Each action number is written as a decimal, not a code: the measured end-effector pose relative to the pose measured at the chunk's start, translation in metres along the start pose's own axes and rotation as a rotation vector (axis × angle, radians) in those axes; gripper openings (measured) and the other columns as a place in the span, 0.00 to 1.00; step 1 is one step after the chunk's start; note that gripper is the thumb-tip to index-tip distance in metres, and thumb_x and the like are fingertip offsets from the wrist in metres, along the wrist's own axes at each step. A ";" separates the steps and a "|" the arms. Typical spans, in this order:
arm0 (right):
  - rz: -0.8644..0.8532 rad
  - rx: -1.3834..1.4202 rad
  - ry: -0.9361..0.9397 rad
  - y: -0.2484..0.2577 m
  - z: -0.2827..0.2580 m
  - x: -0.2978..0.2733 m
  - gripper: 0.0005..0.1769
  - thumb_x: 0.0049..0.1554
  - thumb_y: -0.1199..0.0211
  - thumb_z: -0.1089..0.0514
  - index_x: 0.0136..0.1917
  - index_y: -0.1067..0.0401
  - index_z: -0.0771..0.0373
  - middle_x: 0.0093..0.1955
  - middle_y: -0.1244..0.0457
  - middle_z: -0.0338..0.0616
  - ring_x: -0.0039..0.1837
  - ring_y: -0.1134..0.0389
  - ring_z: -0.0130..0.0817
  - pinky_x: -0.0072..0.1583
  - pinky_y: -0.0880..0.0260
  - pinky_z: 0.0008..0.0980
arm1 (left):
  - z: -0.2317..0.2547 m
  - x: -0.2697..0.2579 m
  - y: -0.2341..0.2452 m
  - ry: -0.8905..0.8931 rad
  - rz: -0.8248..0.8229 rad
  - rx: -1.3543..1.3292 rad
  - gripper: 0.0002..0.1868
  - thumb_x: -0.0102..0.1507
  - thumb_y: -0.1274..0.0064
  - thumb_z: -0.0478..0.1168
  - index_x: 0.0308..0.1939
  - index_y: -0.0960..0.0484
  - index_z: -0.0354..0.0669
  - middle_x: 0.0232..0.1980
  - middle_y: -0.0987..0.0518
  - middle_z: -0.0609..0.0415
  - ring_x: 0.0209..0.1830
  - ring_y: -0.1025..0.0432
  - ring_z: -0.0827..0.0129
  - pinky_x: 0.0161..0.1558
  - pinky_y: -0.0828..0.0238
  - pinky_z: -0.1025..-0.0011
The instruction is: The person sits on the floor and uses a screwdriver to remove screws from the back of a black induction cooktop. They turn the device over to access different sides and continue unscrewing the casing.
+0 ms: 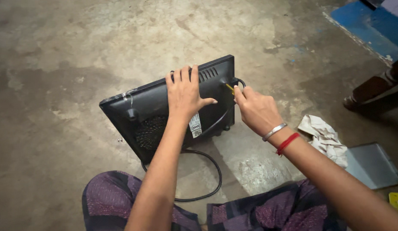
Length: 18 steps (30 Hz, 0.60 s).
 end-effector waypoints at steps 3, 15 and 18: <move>-0.021 -0.002 -0.083 -0.001 -0.002 0.001 0.19 0.60 0.43 0.55 0.63 0.27 0.61 0.43 0.35 0.49 0.36 0.31 0.47 0.37 0.31 0.44 | -0.001 0.002 0.001 0.009 -0.006 0.007 0.63 0.36 0.27 0.70 0.65 0.30 0.36 0.61 0.28 0.41 0.64 0.36 0.48 0.66 0.48 0.44; -0.034 -0.383 0.128 -0.039 -0.006 0.021 0.14 0.58 0.44 0.60 0.52 0.26 0.71 0.39 0.32 0.51 0.34 0.27 0.38 0.34 0.29 0.31 | 0.001 -0.003 0.003 0.051 -0.004 0.027 0.63 0.36 0.27 0.69 0.65 0.30 0.35 0.61 0.27 0.41 0.63 0.36 0.47 0.67 0.48 0.44; -0.149 -0.097 -0.147 -0.056 0.010 0.024 0.14 0.64 0.44 0.51 0.44 0.26 0.62 0.34 0.33 0.49 0.36 0.27 0.48 0.37 0.32 0.43 | 0.002 -0.003 0.005 0.041 0.003 0.022 0.62 0.35 0.26 0.68 0.65 0.30 0.35 0.61 0.27 0.41 0.63 0.36 0.48 0.67 0.48 0.43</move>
Point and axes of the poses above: each hand's wrist, its own x-axis towards the middle knuckle, its own y-axis out of the back of the hand, z = x × y, the point moved 5 cm from there along x, towards the middle knuckle
